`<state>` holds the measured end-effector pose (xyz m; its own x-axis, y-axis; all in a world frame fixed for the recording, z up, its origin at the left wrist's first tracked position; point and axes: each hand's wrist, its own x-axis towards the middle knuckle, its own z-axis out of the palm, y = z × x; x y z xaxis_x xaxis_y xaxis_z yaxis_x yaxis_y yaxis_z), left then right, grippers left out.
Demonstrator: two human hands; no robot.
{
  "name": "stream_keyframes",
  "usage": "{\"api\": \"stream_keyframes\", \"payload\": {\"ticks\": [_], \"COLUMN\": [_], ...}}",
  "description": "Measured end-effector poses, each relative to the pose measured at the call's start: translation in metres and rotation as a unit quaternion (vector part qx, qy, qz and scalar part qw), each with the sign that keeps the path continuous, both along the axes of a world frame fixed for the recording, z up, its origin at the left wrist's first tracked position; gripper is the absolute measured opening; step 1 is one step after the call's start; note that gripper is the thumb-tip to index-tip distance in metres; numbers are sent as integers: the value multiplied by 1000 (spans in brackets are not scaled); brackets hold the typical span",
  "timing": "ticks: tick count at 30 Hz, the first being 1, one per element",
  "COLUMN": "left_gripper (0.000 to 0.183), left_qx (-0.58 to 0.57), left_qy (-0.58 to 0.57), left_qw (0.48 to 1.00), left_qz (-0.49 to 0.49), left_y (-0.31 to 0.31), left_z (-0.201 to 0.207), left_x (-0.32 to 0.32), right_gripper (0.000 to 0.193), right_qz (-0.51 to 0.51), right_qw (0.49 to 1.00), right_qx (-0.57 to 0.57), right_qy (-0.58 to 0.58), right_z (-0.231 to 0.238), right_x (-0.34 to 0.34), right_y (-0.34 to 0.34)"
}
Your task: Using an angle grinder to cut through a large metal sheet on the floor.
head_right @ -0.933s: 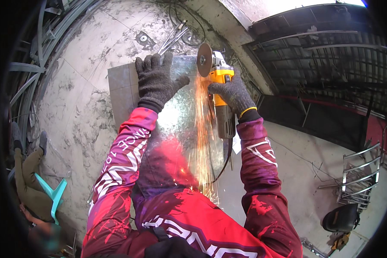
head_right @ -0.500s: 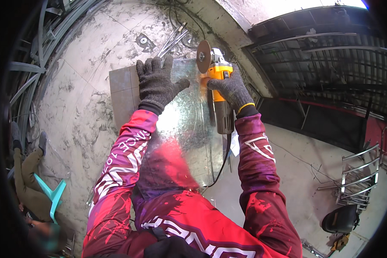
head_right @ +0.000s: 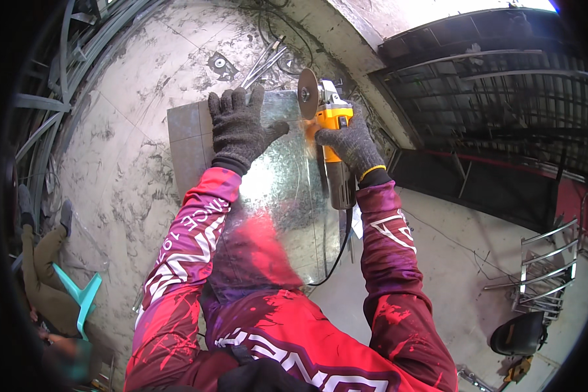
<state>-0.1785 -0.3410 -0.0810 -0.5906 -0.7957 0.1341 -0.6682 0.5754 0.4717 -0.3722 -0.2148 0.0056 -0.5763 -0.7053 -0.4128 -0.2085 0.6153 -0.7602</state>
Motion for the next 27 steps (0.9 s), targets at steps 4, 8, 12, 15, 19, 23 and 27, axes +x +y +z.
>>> {"api": "stream_keyframes", "payload": {"ticks": [4, 8, 12, 15, 19, 23, 27], "left_gripper": [102, 102, 102, 102, 103, 102, 102], "left_qx": [25, -3, -1, -9, 16, 20, 22], "left_qy": [10, 17, 3, 4, -1, 2, -11], "left_qw": [1000, 1000, 1000, 1000, 1000, 1000, 1000], "left_qz": [-5, 1, -2, 0, -10, -9, -5], "left_y": [-2, -2, -4, -3, -3, -3, -5], "left_z": [4, -4, -3, -6, 2, 3, 1], "left_x": [1, 1, 2, 2, 2, 2, 4], "right_gripper": [79, 80, 88, 87, 87, 75, 76], "right_qz": [-3, -10, -9, -17, -23, -40, -30], "right_qw": [1000, 1000, 1000, 1000, 999, 999, 999], "right_qx": [21, 15, 17, 13, 23, 13, -23], "right_qy": [8, 12, -6, -14, -12, -3, -7], "right_z": [7, 7, 4, 4, -1, 2, 6], "right_x": [4, 7, 4, 6, 0, 5, 9], "right_y": [0, -1, -1, -3, -4, -9, -10]}}
